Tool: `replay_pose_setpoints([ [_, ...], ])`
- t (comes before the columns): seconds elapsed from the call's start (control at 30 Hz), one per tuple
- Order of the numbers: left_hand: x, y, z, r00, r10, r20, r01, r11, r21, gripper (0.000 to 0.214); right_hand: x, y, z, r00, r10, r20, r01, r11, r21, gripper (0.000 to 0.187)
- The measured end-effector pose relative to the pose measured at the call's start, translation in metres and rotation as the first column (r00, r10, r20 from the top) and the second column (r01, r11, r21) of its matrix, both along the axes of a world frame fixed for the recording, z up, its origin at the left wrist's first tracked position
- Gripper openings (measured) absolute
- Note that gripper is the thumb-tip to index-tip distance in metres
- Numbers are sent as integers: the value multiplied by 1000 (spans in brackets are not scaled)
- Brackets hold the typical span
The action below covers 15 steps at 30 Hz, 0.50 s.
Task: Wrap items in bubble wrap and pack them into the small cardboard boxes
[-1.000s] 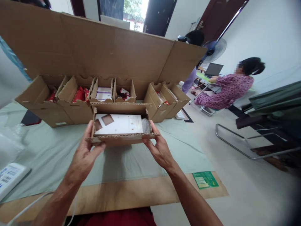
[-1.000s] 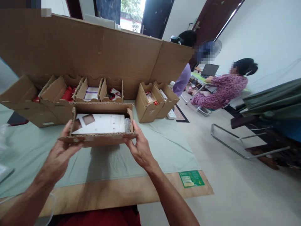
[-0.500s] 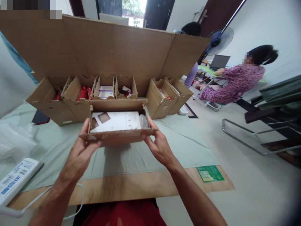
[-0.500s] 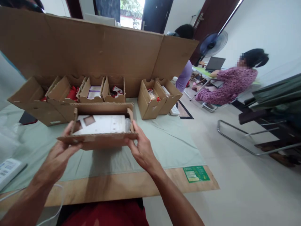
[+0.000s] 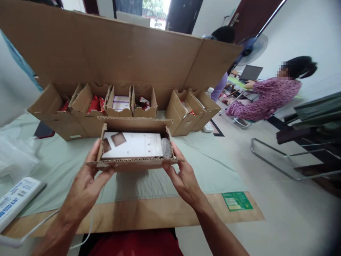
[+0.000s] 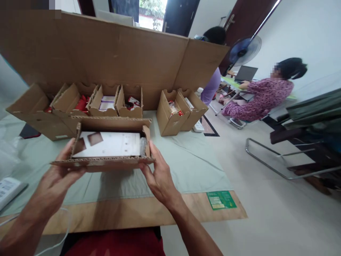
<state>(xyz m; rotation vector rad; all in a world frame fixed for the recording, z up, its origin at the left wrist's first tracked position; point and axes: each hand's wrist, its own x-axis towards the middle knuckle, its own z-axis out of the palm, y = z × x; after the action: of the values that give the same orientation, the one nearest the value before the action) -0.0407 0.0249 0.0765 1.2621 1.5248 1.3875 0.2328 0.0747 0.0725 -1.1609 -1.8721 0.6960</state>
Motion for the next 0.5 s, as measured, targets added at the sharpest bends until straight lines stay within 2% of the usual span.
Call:
replay_pose_setpoints([
  [0.1, -3, 19, 7, 999, 0, 34, -2, 999, 49, 87, -5, 21, 8, 999, -13, -38, 15, 999, 40, 66],
  [0.2, 19, 41, -1, 993, -96, 66, 97, 995, -1, 89, 20, 25, 1, 993, -112, -25, 113, 993, 39, 64],
  [0.3, 48, 68, -16, 966, -238, 100, 244, 969, -47, 86, 48, 6, -20, 967, -256, -3, 256, 966, 16, 66],
  [0.4, 70, 100, -26, 918, -377, 125, 385, 922, -43, 87, 59, -27, -47, 907, -421, 21, 420, 907, 36, 70],
  [0.5, 82, 128, -29, 918, -384, 98, 388, 921, -24, 83, 60, -54, -73, 850, -526, 11, 523, 847, 95, 75],
])
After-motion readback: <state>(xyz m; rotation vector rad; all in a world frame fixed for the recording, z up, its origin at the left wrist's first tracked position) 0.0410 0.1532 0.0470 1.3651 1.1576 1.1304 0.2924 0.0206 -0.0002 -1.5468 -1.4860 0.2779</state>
